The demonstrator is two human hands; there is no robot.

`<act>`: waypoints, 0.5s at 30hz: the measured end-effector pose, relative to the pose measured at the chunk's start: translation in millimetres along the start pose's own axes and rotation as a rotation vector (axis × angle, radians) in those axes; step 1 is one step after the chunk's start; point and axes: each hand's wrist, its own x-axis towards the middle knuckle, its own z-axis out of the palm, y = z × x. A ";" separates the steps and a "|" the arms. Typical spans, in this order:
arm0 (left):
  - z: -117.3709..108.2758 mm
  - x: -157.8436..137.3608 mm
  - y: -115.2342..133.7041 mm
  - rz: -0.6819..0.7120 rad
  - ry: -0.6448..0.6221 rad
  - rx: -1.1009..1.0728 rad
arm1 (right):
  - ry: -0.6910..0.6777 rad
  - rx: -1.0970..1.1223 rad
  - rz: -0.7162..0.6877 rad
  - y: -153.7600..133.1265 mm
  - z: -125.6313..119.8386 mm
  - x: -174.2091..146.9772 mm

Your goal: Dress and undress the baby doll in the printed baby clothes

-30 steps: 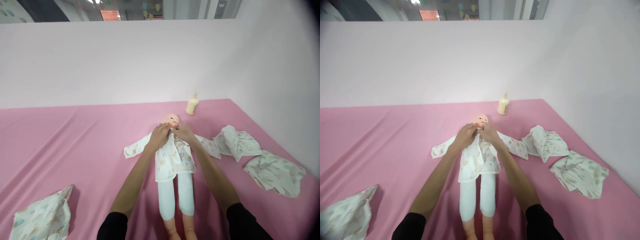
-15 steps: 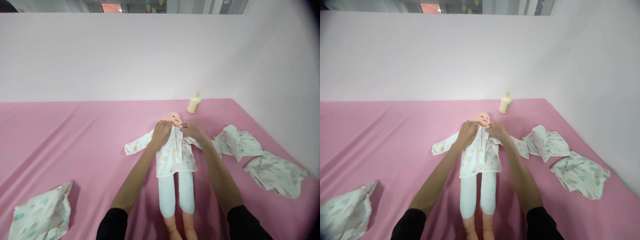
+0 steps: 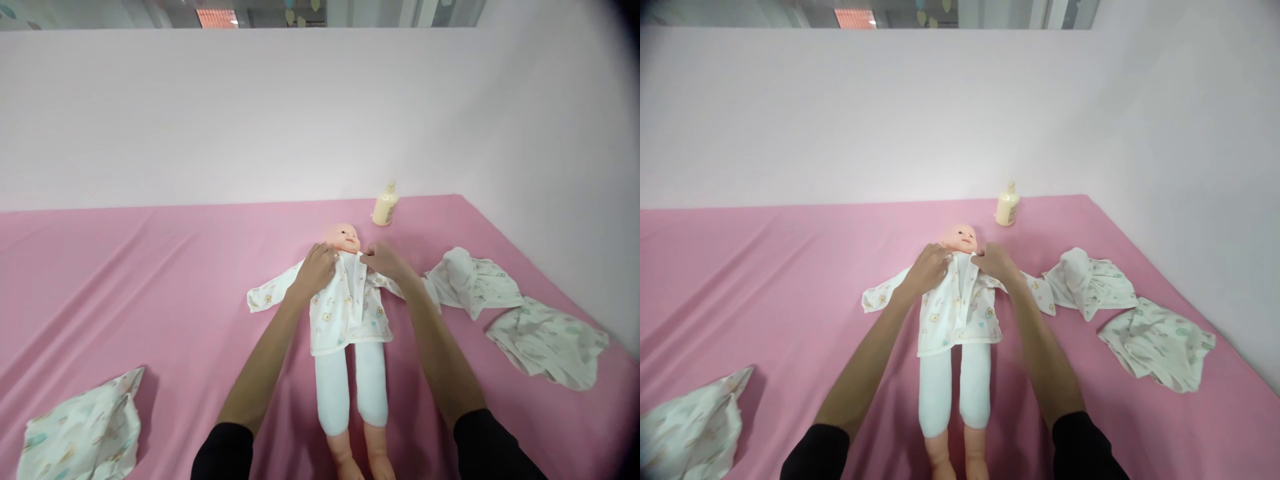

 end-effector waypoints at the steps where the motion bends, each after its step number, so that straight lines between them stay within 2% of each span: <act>1: -1.4 0.2 0.4 -0.009 -0.002 -0.012 | 0.002 0.013 0.000 -0.1 0.0 0.2; 7: -4.8 1.9 7.2 -0.114 -0.003 -0.054 | -0.011 0.084 0.002 -2.0 0.0 0.5; 15: 1.3 2.0 10.1 -0.085 0.100 -0.057 | 0.011 0.192 -0.040 -7.1 0.0 -2.2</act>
